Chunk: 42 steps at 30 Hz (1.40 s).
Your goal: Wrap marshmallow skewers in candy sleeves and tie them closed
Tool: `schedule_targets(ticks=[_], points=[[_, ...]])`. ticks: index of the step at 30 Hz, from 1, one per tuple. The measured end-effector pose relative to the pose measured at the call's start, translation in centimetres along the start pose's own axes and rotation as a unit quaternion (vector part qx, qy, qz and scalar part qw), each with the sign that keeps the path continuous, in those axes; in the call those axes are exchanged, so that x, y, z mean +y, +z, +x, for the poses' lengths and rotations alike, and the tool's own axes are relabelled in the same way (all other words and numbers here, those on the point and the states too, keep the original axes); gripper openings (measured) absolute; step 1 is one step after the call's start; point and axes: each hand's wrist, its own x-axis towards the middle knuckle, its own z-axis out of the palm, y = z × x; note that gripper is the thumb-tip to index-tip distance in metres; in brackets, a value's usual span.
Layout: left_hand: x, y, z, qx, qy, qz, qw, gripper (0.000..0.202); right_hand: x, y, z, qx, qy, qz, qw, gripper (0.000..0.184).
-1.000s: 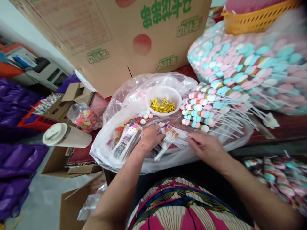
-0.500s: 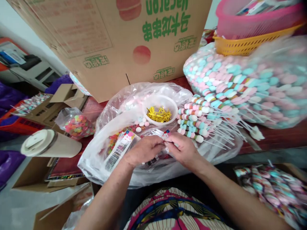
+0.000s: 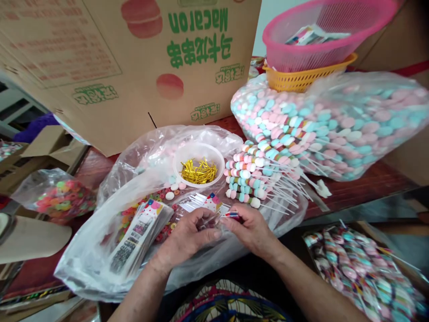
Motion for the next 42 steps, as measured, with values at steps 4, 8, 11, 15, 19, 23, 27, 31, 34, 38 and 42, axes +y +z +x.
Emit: schedule_targets(ticks=[4, 8, 11, 15, 19, 23, 27, 31, 34, 38, 42], points=[[-0.6, 0.5, 0.9, 0.071, 0.066, 0.053, 0.994, 0.020, 0.6, 0.0, 1.0, 0.065, -0.010, -0.101, 0.993, 0.047], [-1.1, -0.1, 1.5, 0.149, 0.169, 0.185, 0.956, 0.023, -0.8, -3.0, 3.0, 0.127, -0.062, -0.381, 0.914, 0.045], [-1.2, -1.3, 1.4, 0.194, 0.235, 0.248, 0.920, 0.023, -1.9, -5.4, 4.7, 0.103, -0.067, -0.587, 0.801, 0.020], [-1.4, -2.7, 0.6, 0.238, 0.317, 0.296, 0.869, 0.017, -0.8, -7.1, 5.7, -0.002, -0.007, -0.655, 0.756, 0.025], [-1.4, -3.6, -0.4, 0.265, 0.337, 0.303, 0.851, 0.016, 0.2, -9.8, 4.5, 0.074, -0.094, -0.600, 0.791, 0.025], [-1.4, -4.1, -0.7, 0.263, 0.328, 0.300, 0.856, 0.018, -1.4, -12.1, 1.8, 0.129, -0.239, -0.464, 0.843, 0.020], [-1.3, -4.2, -0.4, 0.254, 0.323, 0.294, 0.863, 0.017, -2.8, -12.1, -0.3, 0.069, -0.315, -0.449, 0.833, 0.017], [-0.5, -4.3, -0.5, 0.231, 0.324, 0.328, 0.857, 0.021, -2.5, -12.1, -0.9, 0.019, -0.324, -0.431, 0.842, 0.023], [0.1, -4.5, -0.8, 0.206, 0.326, 0.362, 0.849, 0.022, -2.3, -12.6, -0.9, 0.039, -0.325, -0.437, 0.838, 0.024], [0.2, -4.5, -0.9, 0.211, 0.328, 0.350, 0.852, 0.024, -2.2, -12.2, -1.1, 0.055, -0.318, -0.430, 0.843, 0.024], [-0.1, -4.4, -0.9, 0.228, 0.320, 0.352, 0.850, 0.029, -1.9, -11.2, -1.7, 0.031, -0.316, -0.409, 0.855, 0.021]])
